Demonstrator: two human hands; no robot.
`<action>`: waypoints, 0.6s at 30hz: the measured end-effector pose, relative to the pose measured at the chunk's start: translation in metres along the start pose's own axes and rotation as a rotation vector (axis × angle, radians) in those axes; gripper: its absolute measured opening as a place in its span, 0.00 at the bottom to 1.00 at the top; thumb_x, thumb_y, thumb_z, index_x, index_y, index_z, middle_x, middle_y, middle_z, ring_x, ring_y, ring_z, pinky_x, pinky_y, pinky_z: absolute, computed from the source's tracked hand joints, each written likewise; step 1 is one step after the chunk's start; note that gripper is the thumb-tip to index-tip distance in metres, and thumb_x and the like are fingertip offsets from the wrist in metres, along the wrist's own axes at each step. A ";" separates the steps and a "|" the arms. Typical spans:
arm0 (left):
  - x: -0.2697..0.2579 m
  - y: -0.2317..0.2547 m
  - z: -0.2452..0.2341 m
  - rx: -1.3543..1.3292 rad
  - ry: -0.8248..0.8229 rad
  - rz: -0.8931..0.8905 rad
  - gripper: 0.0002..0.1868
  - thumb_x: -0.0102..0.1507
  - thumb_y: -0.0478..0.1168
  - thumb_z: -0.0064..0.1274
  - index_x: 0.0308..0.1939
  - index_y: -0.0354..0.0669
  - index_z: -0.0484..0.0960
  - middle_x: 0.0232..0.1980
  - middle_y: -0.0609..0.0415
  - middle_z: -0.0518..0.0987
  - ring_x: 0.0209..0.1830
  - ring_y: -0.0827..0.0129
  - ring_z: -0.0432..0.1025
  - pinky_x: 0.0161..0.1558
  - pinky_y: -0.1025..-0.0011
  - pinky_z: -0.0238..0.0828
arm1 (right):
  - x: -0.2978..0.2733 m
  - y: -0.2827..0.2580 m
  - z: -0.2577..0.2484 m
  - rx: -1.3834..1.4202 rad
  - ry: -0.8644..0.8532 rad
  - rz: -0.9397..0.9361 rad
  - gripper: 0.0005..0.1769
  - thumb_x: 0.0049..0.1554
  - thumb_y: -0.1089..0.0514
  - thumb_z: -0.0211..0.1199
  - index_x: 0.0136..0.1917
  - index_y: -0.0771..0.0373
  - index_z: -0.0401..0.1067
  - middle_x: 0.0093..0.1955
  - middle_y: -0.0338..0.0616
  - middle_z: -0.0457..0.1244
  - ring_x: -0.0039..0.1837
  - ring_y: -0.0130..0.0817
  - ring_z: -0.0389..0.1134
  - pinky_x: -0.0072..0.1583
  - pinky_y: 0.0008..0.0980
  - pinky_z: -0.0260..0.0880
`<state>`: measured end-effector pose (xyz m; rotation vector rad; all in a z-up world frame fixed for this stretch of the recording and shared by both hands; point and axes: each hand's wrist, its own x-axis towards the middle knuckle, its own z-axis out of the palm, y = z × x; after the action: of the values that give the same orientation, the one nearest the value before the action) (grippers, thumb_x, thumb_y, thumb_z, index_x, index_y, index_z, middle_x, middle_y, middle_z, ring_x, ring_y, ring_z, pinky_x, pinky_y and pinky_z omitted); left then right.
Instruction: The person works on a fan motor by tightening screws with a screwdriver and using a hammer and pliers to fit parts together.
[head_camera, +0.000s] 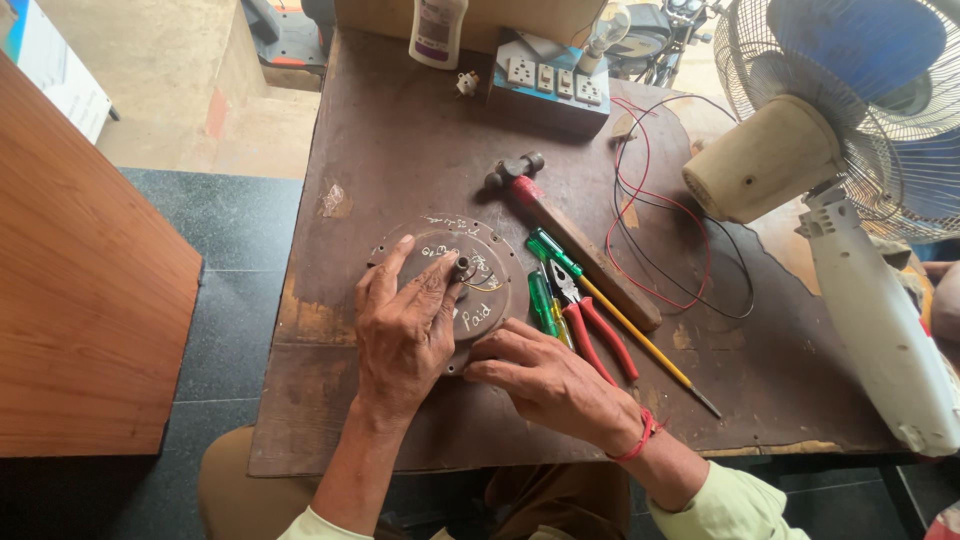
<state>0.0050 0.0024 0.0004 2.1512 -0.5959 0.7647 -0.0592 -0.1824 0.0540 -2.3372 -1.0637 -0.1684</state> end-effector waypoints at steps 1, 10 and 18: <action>0.000 0.000 0.000 0.001 0.000 0.002 0.17 0.63 0.38 0.62 0.55 0.40 0.86 0.53 0.54 0.86 0.68 0.53 0.70 0.66 0.56 0.61 | 0.000 0.000 0.001 -0.006 0.011 -0.007 0.30 0.42 0.75 0.63 0.59 0.62 0.73 0.59 0.45 0.65 0.63 0.47 0.66 0.62 0.41 0.70; -0.002 -0.001 0.000 0.017 0.000 0.011 0.17 0.63 0.38 0.62 0.56 0.41 0.85 0.53 0.55 0.86 0.68 0.53 0.70 0.66 0.56 0.61 | 0.000 0.001 0.003 -0.077 0.005 -0.014 0.27 0.41 0.73 0.63 0.57 0.66 0.73 0.57 0.47 0.65 0.61 0.47 0.66 0.60 0.41 0.70; 0.000 0.002 0.000 0.011 0.005 0.002 0.17 0.64 0.38 0.62 0.57 0.42 0.84 0.50 0.53 0.87 0.69 0.53 0.71 0.67 0.57 0.61 | -0.001 0.002 0.000 0.029 0.021 -0.041 0.26 0.40 0.74 0.62 0.55 0.65 0.72 0.57 0.47 0.64 0.64 0.49 0.66 0.62 0.41 0.70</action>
<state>0.0041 0.0017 0.0015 2.1581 -0.5926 0.7758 -0.0580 -0.1839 0.0526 -2.2843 -1.0969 -0.1908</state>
